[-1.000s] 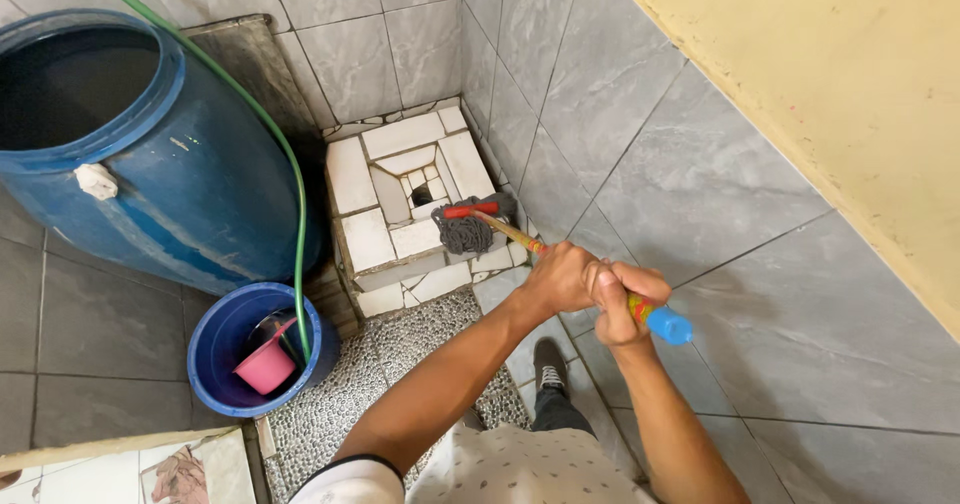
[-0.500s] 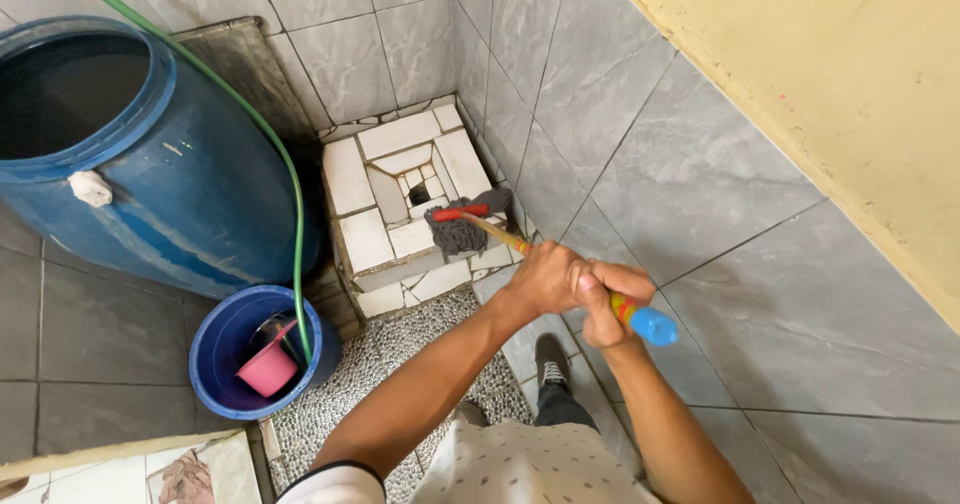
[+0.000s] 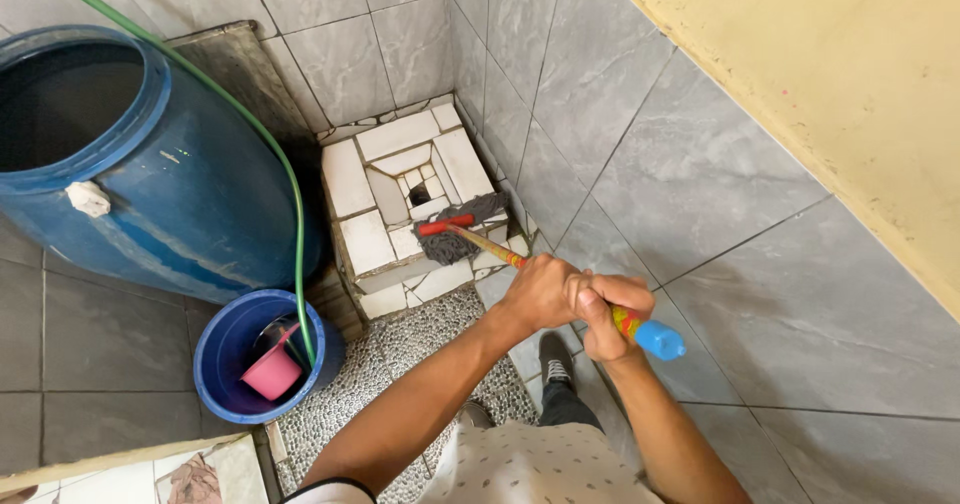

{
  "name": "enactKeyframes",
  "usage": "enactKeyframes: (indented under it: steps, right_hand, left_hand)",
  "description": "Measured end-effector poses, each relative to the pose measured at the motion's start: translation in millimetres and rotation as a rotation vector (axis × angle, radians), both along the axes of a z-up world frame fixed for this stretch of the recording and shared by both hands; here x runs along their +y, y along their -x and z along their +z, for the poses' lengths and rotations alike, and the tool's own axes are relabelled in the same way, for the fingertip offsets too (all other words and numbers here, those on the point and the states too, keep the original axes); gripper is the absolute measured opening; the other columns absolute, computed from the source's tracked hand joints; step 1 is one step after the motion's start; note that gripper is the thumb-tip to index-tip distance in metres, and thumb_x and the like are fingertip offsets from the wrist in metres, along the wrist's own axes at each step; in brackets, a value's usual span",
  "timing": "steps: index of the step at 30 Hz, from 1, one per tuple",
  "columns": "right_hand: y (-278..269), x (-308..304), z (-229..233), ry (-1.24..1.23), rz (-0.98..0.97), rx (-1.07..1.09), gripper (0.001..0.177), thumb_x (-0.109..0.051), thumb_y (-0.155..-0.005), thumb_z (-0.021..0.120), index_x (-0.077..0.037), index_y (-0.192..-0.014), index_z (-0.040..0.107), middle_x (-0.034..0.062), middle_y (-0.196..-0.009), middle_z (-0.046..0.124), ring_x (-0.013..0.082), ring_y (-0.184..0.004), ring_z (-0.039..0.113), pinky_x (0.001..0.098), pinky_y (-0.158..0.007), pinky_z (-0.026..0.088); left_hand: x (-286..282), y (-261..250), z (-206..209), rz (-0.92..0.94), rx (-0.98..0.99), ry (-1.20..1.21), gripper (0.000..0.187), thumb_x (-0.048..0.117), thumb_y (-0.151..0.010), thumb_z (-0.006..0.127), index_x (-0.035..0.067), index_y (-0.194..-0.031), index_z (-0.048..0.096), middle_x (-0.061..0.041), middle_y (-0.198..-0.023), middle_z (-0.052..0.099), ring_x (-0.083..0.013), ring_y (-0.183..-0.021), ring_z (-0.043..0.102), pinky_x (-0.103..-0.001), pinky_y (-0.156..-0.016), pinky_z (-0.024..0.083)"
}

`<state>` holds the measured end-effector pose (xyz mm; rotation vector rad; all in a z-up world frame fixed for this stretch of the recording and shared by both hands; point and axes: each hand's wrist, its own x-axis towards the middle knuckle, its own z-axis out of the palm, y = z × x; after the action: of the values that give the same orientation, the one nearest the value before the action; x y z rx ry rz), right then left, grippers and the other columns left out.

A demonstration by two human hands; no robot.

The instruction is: The person cleans a squat toilet using a long-handled brush, scrubbing the interior and edges before rinsing the area.

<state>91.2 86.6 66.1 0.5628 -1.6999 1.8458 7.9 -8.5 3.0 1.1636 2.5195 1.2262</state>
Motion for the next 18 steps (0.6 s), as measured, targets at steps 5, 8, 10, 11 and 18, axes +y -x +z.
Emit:
enactKeyframes:
  steps: [5, 8, 10, 11, 18]
  right_hand:
    - [22, -5, -13, 0.107, -0.018, 0.041, 0.043, -0.009, -0.098, 0.057, -0.004, -0.064, 0.03, 0.0038, -0.058, 0.037, 0.0148, -0.053, 0.036, 0.0339, -0.057, 0.033]
    - [26, 5, -12, 0.115, -0.014, -0.061, 0.044, -0.009, -0.099, 0.056, -0.003, -0.063, 0.032, 0.0032, -0.056, 0.037, 0.0141, -0.053, 0.033, 0.0324, -0.055, 0.029]
    - [17, 2, -13, 0.094, 0.014, -0.007, 0.044, -0.01, -0.099, 0.057, -0.002, -0.062, 0.033, 0.0045, -0.057, 0.04, 0.0154, -0.052, 0.037, 0.0343, -0.055, 0.034]
    - [13, -1, -13, 0.081, 0.029, 0.022, 0.044, -0.011, -0.099, 0.057, -0.002, -0.062, 0.034, 0.0052, -0.058, 0.041, 0.0161, -0.052, 0.039, 0.0353, -0.056, 0.037]
    - [19, -16, -25, 0.06, 0.003, 0.025, 0.041, -0.01, -0.097, 0.054, -0.001, -0.062, 0.036, 0.0047, -0.058, 0.041, 0.0161, -0.052, 0.039, 0.0337, -0.056, 0.036]
  left_hand:
    - [2, 11, -5, 0.075, 0.019, -0.019, 0.037, 0.035, -0.091, 0.061, 0.006, -0.07, 0.073, -0.024, -0.071, 0.068, -0.0456, -0.07, 0.066, -0.052, -0.066, 0.055]
    - [8, 17, -3, 0.068, 0.08, -0.019, 0.035, 0.033, -0.087, 0.063, 0.006, -0.067, 0.072, -0.024, -0.069, 0.067, -0.0458, -0.068, 0.066, -0.052, -0.064, 0.055]
    - [4, 18, -5, -0.001, 0.142, -0.019, 0.03, 0.032, -0.077, 0.066, 0.005, -0.064, 0.072, -0.023, -0.067, 0.068, -0.0452, -0.064, 0.066, -0.051, -0.06, 0.055]
    - [-1, 16, -8, -0.004, 0.123, -0.033, 0.033, 0.031, -0.083, 0.064, 0.005, -0.064, 0.07, -0.023, -0.067, 0.067, -0.0448, -0.065, 0.066, -0.051, -0.062, 0.055]
    - [-7, 18, -32, 0.057, 0.1, -0.069, 0.041, 0.032, -0.094, 0.059, 0.005, -0.065, 0.07, -0.022, -0.068, 0.067, -0.0449, -0.066, 0.065, -0.052, -0.062, 0.053]
